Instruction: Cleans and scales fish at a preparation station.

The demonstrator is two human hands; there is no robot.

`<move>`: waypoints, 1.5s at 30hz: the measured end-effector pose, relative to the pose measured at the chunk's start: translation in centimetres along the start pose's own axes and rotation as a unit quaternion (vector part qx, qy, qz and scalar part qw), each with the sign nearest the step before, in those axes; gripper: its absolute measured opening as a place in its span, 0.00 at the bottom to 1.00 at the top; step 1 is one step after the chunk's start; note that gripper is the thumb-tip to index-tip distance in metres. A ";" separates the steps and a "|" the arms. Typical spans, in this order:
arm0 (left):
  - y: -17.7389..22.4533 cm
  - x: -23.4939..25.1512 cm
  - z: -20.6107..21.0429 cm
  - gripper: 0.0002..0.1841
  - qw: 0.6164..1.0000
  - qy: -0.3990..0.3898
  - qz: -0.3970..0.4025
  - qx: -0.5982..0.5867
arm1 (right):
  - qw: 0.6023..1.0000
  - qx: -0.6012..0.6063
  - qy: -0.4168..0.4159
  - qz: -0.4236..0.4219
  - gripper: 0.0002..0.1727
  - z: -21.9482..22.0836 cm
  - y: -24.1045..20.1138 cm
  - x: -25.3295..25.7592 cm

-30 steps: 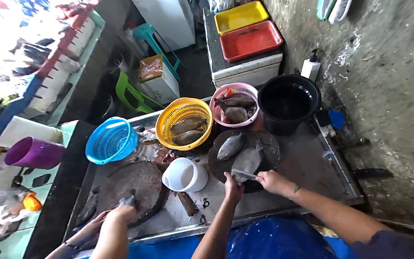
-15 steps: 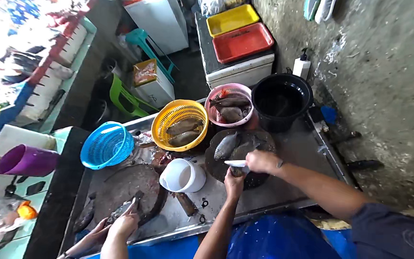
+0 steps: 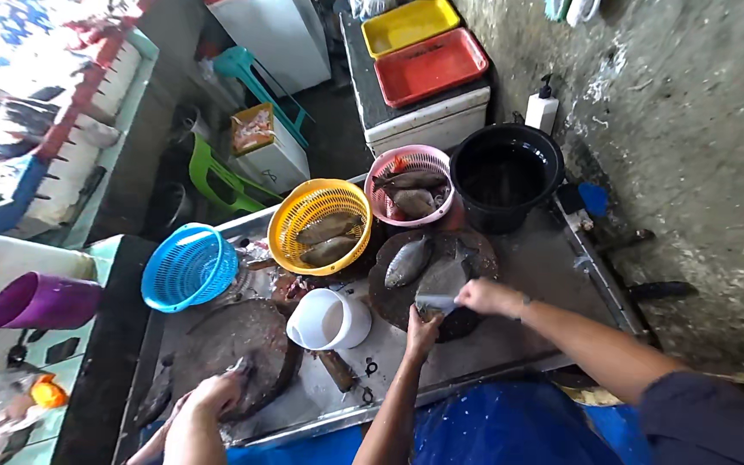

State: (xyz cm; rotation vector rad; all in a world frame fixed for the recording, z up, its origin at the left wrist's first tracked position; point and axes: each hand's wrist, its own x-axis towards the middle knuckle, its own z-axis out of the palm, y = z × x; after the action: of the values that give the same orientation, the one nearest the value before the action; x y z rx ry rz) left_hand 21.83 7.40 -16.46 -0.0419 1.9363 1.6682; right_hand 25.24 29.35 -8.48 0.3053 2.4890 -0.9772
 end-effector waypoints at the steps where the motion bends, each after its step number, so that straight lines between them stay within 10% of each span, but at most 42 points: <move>1: 0.1 0.1 0.3 0.29 0.999 0.000 -0.015 -0.050 | 0.999 0.002 0.032 0.023 0.25 -0.5 1.5 0.9; 5: 1.5 1.3 0.6 0.27 0.983 0.102 -0.081 -0.128 | 0.999 -0.004 0.039 -0.006 0.25 3.0 2.1 0.1; 13: 3.1 2.3 -1.1 0.22 0.982 0.056 -0.076 -0.161 | 0.999 0.042 0.020 -0.016 0.25 1.7 2.1 -4.6; 16: 5.6 1.1 -2.4 0.17 0.989 0.020 0.124 0.072 | 0.958 0.056 0.272 -0.073 0.24 -0.6 3.4 -10.1; 18: 6.4 -0.5 -2.4 0.21 0.903 0.008 0.266 0.336 | 0.915 0.002 0.400 -0.051 0.26 -0.1 7.7 -10.5; 21: 3.9 -2.3 -0.9 0.19 0.782 -0.003 0.353 0.514 | 0.959 -0.032 0.266 0.090 0.26 3.6 14.6 -9.5; 27: 0.9 -2.1 1.6 0.46 0.911 0.023 0.100 0.399 | 0.954 0.059 0.286 0.068 0.23 4.2 11.7 -10.5; 32: 1.9 -0.2 3.1 0.36 0.990 -0.051 -0.087 0.103 | 0.958 -0.005 0.238 0.159 0.23 -1.9 7.4 -5.1; 37: 1.8 -1.8 4.6 0.31 0.964 0.003 0.043 0.263 | 0.993 0.022 0.081 0.078 0.23 1.5 1.3 -4.6; 45: 2.7 -2.2 3.9 0.37 0.960 0.040 0.087 0.262 | 0.996 -0.011 0.076 0.048 0.23 0.7 2.5 -3.2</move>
State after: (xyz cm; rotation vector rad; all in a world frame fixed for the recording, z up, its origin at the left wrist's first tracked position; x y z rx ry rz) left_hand 24.20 10.82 -13.29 0.2767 2.4429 1.2174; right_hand 29.14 30.59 -8.90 0.5040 2.5925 -0.9193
